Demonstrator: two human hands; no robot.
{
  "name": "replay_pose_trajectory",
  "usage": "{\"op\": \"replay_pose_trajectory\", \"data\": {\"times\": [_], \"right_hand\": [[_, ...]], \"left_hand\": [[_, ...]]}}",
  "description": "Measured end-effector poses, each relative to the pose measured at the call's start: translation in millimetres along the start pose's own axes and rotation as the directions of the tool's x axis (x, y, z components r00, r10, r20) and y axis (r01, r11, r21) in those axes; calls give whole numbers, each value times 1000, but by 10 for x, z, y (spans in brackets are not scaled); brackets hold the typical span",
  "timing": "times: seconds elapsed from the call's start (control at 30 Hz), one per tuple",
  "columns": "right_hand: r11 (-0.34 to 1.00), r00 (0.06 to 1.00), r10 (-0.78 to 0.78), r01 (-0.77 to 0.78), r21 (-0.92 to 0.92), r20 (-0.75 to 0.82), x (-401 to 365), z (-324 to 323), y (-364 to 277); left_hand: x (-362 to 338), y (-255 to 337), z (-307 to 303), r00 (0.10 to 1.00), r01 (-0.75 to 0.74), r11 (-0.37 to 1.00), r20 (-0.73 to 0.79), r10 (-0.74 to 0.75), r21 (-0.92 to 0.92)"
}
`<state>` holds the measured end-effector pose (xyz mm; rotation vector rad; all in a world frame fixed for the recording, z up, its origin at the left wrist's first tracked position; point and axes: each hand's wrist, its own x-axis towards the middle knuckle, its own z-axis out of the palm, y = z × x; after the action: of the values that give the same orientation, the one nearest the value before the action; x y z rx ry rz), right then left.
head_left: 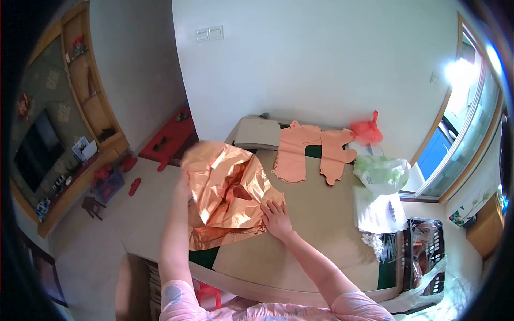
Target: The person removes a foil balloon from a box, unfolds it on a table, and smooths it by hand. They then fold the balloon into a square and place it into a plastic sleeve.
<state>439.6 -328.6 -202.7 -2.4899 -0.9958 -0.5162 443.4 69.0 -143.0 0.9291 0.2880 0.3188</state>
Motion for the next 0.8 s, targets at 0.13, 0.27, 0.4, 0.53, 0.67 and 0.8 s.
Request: {"op": "replay_pose_trajectory", "data": {"times": [0.13,0.27,0.4,0.53,0.67,0.8], "right_hand": [[999,1000,13,-13,33,16,-2,-44,-18],[1000,1000,14,-14,8,16,-8,-31,-16],[1000,1000,26,-26,14,18,-11,-9,-14],[999,1000,24,-25,22,14,-8,-1,-6],[996,994,47,-53,70,94,-5,-33,2],[997,996,41,-46,59,85,-6,1,15]], "left_hand": [[58,715,-127,985,-91,995,-149,85,-30],[20,1125,-656,966,-253,961,-90,244,-108],[75,1402,-1480,877,-479,841,99,470,250],[-559,1762,-799,860,-352,935,-382,340,40],[-335,2057,-1709,838,-423,906,-383,388,-9],[-417,2363,-2158,726,-502,863,-520,450,47]]}}
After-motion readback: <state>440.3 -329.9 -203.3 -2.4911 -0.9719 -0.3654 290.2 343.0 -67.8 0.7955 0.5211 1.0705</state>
